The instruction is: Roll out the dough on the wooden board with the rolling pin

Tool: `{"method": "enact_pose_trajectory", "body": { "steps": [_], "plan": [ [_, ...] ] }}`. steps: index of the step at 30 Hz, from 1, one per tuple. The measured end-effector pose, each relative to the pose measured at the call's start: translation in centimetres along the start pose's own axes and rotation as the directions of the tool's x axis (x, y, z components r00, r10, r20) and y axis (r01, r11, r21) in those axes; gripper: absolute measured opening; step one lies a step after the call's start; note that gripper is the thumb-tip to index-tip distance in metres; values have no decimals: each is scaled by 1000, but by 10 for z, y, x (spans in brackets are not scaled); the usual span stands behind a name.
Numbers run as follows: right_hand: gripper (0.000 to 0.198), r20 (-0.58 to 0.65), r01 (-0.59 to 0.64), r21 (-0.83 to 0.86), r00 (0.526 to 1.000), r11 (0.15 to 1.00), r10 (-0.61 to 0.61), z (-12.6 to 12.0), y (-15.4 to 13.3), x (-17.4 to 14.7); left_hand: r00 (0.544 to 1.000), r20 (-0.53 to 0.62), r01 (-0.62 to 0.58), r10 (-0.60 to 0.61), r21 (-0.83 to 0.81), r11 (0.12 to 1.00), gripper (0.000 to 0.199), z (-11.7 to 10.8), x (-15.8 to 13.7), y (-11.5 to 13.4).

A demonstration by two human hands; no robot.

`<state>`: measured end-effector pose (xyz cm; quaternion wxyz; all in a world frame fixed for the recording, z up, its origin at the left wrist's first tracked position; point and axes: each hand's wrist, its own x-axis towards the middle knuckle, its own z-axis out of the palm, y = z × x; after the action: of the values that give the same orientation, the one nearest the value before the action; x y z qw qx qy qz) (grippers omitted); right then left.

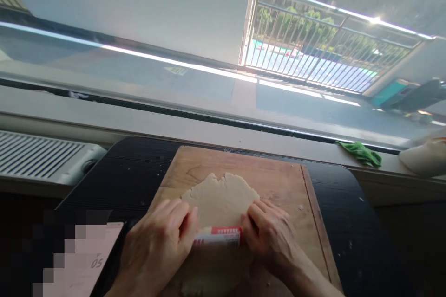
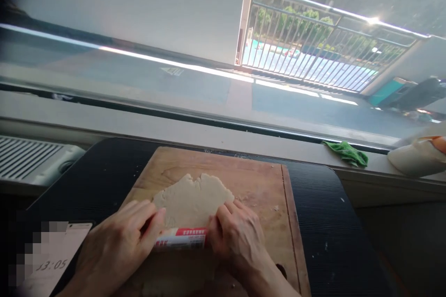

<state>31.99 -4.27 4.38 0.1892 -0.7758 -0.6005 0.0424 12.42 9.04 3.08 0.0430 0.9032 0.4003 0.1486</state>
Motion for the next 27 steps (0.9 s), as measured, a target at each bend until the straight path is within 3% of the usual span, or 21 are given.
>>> {"method": "enact_pose_trajectory", "body": {
  "steps": [5, 27],
  "plan": [
    [26, -3, -42, 5, 999, 999, 42, 6, -3, 9, 995, 96, 13, -7, -57, 998, 28, -6, 1, 3],
    [13, 124, -82, -150, 987, 985, 101, -6, -9, 17, 961, 275, -38, 37, 0, 999, 26, -22, 14, 13]
  ]
}}
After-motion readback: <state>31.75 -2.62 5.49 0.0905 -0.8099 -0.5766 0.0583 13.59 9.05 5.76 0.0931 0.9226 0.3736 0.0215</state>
